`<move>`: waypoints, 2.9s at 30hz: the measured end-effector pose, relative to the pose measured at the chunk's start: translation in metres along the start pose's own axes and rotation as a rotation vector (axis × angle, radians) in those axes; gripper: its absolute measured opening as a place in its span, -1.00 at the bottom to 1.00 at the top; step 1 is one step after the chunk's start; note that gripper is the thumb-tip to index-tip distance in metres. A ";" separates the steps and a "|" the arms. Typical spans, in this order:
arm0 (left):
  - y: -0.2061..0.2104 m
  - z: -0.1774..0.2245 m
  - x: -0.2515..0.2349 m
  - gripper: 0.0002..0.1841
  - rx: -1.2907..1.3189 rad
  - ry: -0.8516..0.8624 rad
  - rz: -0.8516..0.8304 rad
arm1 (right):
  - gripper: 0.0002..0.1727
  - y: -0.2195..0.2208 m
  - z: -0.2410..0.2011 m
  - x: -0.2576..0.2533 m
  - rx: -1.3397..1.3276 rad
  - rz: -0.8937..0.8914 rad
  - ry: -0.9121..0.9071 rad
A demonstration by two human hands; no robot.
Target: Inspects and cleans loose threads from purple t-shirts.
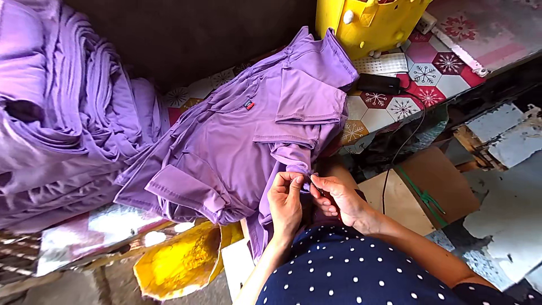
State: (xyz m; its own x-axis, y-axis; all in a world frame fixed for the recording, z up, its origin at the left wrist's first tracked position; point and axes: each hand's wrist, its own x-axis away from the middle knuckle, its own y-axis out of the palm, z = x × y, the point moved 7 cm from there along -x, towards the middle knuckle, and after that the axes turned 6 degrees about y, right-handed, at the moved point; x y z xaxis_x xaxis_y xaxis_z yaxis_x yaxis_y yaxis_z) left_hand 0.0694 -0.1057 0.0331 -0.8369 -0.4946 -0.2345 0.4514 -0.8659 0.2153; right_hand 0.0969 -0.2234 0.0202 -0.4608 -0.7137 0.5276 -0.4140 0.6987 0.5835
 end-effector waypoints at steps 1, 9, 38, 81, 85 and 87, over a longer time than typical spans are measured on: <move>0.001 0.001 0.000 -0.83 -0.007 -0.006 -0.003 | -0.49 -0.001 -0.002 0.002 0.025 0.007 -0.034; 0.009 0.001 0.000 -0.86 -0.066 0.038 -0.049 | -0.41 0.003 -0.002 0.005 -0.074 -0.023 0.041; 0.027 0.000 0.006 -0.81 0.272 -0.319 0.081 | -0.57 -0.015 -0.036 0.045 1.265 0.778 -1.203; -0.057 0.048 -0.044 -0.71 -0.988 0.481 -0.179 | -0.84 -0.021 -0.011 0.027 1.171 0.453 -1.339; 0.056 -0.022 -0.097 -0.52 -1.082 0.546 -0.809 | -0.83 -0.025 -0.008 0.031 1.249 0.438 -1.341; 0.066 -0.047 -0.117 -0.83 -1.005 0.512 -0.847 | -0.83 -0.033 -0.009 0.038 1.266 0.436 -1.351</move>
State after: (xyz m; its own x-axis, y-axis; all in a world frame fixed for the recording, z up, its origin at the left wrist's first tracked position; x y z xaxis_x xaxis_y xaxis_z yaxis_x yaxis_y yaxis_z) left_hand 0.2117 -0.1087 0.0305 -0.8567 0.4117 -0.3107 0.0822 -0.4858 -0.8702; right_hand 0.1000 -0.2737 0.0261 -0.6371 -0.4293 -0.6402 -0.0785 0.8624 -0.5002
